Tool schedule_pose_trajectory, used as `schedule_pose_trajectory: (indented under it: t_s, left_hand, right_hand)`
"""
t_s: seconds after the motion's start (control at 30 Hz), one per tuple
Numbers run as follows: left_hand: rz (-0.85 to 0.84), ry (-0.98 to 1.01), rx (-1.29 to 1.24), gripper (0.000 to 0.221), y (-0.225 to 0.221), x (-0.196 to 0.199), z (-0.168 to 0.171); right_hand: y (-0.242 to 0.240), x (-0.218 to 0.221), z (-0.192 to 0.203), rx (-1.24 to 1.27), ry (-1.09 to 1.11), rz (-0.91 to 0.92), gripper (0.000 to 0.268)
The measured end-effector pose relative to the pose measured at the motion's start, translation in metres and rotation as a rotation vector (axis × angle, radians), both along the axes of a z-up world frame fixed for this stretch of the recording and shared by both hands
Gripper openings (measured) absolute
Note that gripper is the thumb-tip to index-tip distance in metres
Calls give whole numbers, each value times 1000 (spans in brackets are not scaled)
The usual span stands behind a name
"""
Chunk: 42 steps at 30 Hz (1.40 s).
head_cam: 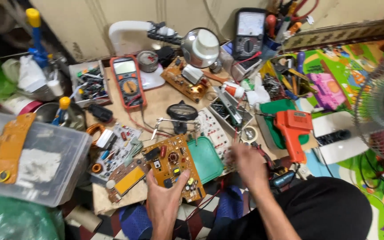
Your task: Inspecting various electronic circuit boards using a magnifying glass on a cluttered workbench.
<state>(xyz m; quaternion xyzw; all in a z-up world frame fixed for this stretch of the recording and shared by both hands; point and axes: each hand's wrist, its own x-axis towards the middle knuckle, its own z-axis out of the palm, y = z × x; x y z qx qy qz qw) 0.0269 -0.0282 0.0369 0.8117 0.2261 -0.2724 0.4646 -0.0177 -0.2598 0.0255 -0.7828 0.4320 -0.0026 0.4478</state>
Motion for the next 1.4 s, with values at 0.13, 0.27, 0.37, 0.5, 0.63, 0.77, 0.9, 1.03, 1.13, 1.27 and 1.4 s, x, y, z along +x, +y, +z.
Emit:
schedule_pose_trajectory:
  t_s: [0.13, 0.27, 0.37, 0.5, 0.63, 0.77, 0.9, 1.03, 1.13, 1.27, 1.4]
  left_hand:
    - [58, 4, -4, 139, 6, 0, -18]
    - [71, -63, -51, 131, 11, 1, -29]
    - [74, -86, -93, 133, 15, 0, -51]
    - [50, -74, -95, 137, 13, 1, -59]
    - [67, -54, -129, 137, 13, 1, -64]
    - [67, -60, -148, 136, 14, 0, -71]
    - [96, -142, -199, 137, 15, -2, -73]
    - [72, -121, -192, 137, 17, -2, -62]
    - [81, -158, -203, 131, 16, -4, -62]
    - [62, -191, -170, 135, 16, -7, -73]
    - [44, -153, -104, 137, 15, -7, -72]
  right_hand:
    - [-67, 1, -114, -351, 87, -98, 48]
    - [-66, 14, -129, -495, 237, -111, 49]
    - [-64, 14, -133, -543, 240, -108, 48]
    - [-59, 15, -126, -519, 205, -111, 46]
    - [-76, 13, -147, -402, 100, -215, 49]
    - [-87, 15, -129, -47, -119, -417, 68]
    - [-68, 8, -70, 188, -323, -542, 63]
    - [-28, -24, -18, 428, -689, -490, 43]
    - [-6, -37, -8, 635, -791, -431, 35]
    - [19, -36, -18, 710, -657, -272, 28]
    - [44, -32, -21, 673, -587, -82, 29]
